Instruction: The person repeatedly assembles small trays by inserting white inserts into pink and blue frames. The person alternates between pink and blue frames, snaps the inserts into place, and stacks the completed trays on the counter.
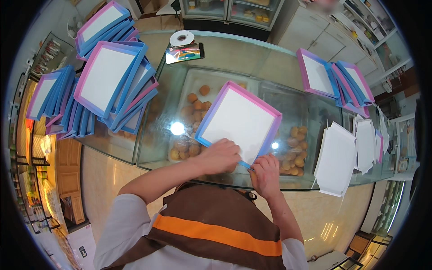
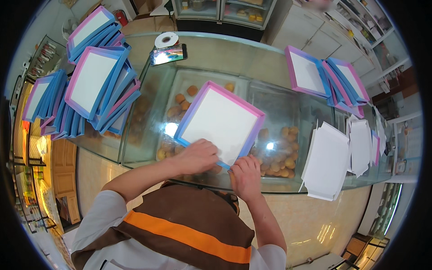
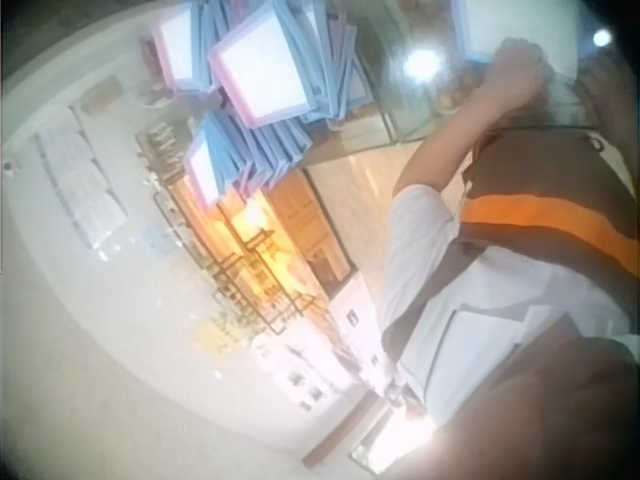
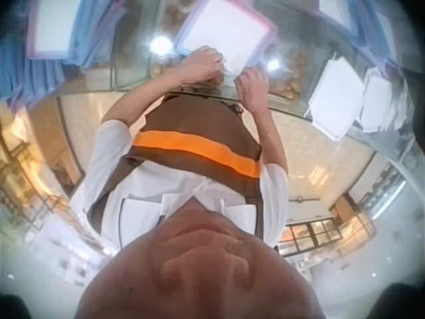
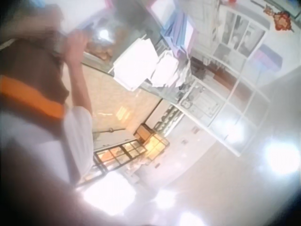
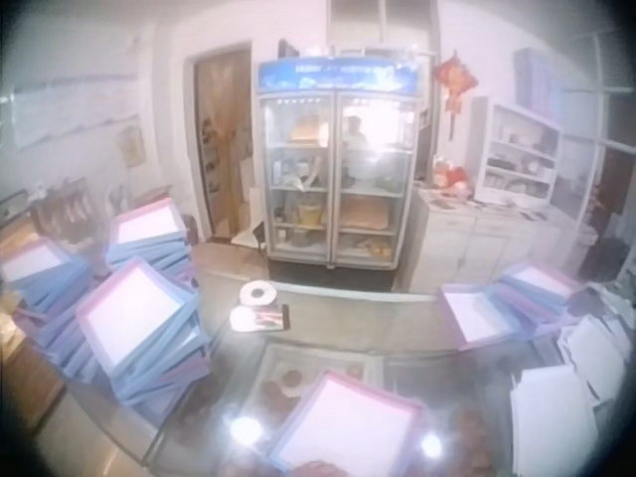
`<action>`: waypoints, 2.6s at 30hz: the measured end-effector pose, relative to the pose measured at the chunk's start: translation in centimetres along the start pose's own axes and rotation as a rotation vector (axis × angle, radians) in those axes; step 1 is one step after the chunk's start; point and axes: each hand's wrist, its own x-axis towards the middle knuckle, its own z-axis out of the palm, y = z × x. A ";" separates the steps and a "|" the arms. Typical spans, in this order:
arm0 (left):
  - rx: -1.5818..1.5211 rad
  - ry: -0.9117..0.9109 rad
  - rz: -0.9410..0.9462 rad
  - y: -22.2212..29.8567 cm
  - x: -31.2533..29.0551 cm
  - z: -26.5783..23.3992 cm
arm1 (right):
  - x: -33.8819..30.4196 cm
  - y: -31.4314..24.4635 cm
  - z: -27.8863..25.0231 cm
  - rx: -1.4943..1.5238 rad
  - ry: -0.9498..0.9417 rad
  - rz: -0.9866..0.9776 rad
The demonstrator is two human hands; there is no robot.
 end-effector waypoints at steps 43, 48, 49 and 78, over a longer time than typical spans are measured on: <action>0.119 0.392 -0.608 2.0 -11.5 -0.6 | 19.8 24.0 -5.9 -0.704 0.578 0.465; 0.117 0.398 -0.618 2.2 -11.7 -0.3 | 13.4 22.1 -6.8 -0.576 0.631 0.579; 0.115 0.396 -0.619 2.2 -11.7 -0.2 | 11.2 21.6 -6.9 -0.611 0.612 0.642; -0.052 0.498 -0.579 1.9 -9.5 -1.0 | -6.2 1.9 -16.5 -0.437 0.496 0.880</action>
